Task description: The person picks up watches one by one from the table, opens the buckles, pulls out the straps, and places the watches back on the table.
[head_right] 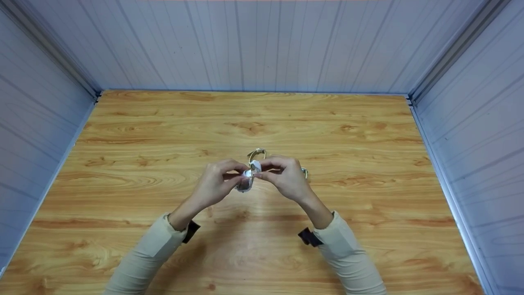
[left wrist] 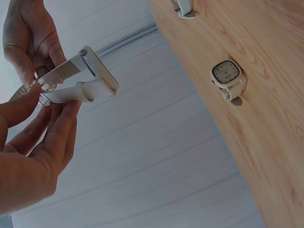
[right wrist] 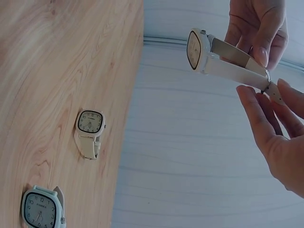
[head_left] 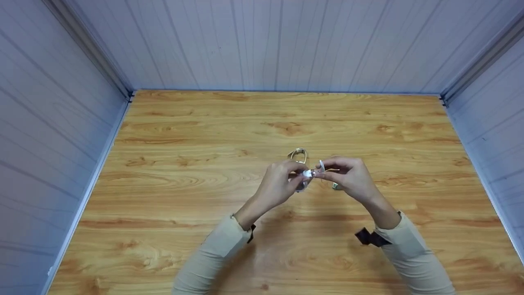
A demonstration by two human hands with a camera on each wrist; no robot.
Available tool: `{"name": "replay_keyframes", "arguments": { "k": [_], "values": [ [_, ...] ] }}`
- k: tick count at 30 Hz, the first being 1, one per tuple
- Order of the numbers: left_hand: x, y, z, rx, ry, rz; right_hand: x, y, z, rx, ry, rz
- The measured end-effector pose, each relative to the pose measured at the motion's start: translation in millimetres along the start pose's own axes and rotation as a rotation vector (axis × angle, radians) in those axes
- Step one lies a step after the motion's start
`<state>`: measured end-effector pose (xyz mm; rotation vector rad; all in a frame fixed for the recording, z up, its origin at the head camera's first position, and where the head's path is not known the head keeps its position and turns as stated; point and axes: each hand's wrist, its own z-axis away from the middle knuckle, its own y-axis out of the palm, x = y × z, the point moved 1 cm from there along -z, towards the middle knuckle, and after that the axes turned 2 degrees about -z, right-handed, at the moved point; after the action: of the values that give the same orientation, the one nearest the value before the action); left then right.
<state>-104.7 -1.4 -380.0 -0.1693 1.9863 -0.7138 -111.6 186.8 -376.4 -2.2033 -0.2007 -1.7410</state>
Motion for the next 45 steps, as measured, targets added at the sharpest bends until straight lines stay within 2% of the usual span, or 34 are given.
{"name": "replay_keyframes", "arguments": {
  "k": [11, 20, 28, 39, 45],
  "values": [
    [0.2, 4.5, 0.0, 0.000, 0.010, 0.015, -1.7, 1.7, 0.7, -0.033, -0.017, -0.042],
    [-0.1, 6.5, 0.6, -0.023, 0.006, 0.008, -2.6, 2.1, 1.6, -0.043, -0.051, -0.003],
    [-1.7, 7.2, 0.2, -0.011, -0.008, 0.003, -1.8, 0.8, 2.1, -0.048, -0.048, 0.008],
    [-2.2, 7.8, 0.8, -0.015, 0.015, -0.025, -0.9, -1.7, 2.3, -0.049, -0.057, -0.031],
    [-2.0, 8.9, 0.8, -0.008, -0.010, 0.018, -1.5, -2.3, 2.3, -0.058, -0.045, -0.022]
  ]
}}
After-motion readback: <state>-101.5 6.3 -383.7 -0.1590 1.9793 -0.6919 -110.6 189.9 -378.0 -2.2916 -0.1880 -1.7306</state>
